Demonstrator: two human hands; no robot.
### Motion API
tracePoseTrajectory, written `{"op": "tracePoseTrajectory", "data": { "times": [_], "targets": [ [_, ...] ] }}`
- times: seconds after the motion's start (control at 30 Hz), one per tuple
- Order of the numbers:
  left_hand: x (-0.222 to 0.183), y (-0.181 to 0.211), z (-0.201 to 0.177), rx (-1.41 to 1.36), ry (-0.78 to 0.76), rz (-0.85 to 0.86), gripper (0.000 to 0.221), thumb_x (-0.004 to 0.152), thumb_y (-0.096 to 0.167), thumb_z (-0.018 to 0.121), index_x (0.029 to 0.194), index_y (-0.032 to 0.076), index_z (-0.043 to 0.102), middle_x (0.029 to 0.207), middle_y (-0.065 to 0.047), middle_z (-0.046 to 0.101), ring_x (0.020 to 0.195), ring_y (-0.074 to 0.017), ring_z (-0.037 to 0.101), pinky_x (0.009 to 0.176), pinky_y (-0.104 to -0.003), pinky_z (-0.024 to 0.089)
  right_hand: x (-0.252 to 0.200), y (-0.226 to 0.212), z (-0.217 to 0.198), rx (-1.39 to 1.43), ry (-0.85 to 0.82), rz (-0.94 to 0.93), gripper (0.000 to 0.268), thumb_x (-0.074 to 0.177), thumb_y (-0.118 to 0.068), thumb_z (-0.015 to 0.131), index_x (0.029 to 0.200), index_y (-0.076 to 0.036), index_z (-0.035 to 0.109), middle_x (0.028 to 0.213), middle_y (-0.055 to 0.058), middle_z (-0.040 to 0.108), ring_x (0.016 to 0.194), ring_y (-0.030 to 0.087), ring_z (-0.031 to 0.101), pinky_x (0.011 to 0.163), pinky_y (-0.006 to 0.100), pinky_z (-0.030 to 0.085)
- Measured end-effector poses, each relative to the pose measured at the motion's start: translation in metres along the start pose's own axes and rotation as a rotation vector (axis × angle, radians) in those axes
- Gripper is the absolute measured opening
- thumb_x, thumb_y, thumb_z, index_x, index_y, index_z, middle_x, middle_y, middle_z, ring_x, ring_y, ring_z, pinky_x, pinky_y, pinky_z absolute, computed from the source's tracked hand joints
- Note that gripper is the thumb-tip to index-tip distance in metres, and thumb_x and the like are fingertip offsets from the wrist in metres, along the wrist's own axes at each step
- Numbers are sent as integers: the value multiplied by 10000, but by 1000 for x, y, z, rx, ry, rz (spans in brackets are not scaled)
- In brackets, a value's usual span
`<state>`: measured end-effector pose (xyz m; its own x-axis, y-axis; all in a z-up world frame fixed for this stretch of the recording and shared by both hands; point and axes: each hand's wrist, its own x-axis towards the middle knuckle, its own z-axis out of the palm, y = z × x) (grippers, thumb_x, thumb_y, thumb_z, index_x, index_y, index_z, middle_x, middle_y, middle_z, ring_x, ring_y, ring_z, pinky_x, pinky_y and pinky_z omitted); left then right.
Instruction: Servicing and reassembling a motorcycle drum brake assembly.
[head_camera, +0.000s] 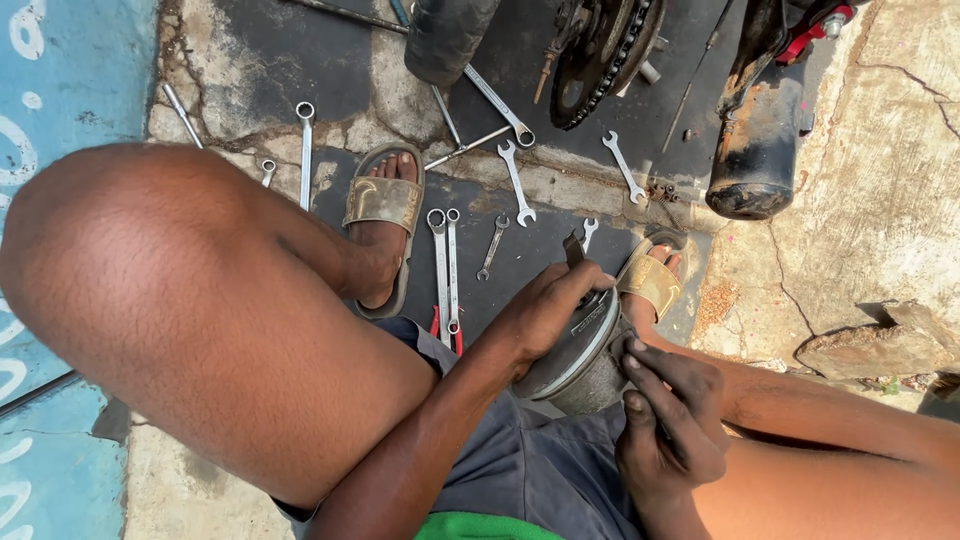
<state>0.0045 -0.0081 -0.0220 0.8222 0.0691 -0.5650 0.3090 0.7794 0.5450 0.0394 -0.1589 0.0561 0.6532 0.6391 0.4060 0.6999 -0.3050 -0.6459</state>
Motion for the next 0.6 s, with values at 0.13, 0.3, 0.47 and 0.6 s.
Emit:
{"op": "tracePoseTrajectory", "data": {
  "times": [0.13,0.3,0.47,0.6],
  "targets": [
    [-8,16,4,81,62,119,399,941,408,543,978,28,656,824,-18,650,732,-93,615,702,-292,515,-14,23,-17,-32,198,-85,227,1081,-215,598,1020,-7,667,1054,111,735,946,223,699,896,340,536],
    [-21,33,14,-18,-23,38,484,940,515,550,989,40,629,788,-51,628,704,-140,613,641,-305,518,26,3,-39,-33,171,268,365,1190,-264,383,1364,41,481,1338,263,599,1138,318,680,939,360,596],
    [-13,18,9,88,96,78,479,893,531,629,990,61,619,822,-27,601,789,-119,612,734,-287,517,-12,36,-26,317,238,323,345,1197,-260,445,1346,45,504,1251,271,658,1009,330,732,838,353,600],
    [-7,2,2,169,176,82,508,903,540,673,930,42,580,786,-12,500,784,-116,503,756,-303,446,8,20,-12,368,229,492,347,1172,-190,474,1255,142,536,1085,315,684,817,335,737,845,437,649]
  ]
}}
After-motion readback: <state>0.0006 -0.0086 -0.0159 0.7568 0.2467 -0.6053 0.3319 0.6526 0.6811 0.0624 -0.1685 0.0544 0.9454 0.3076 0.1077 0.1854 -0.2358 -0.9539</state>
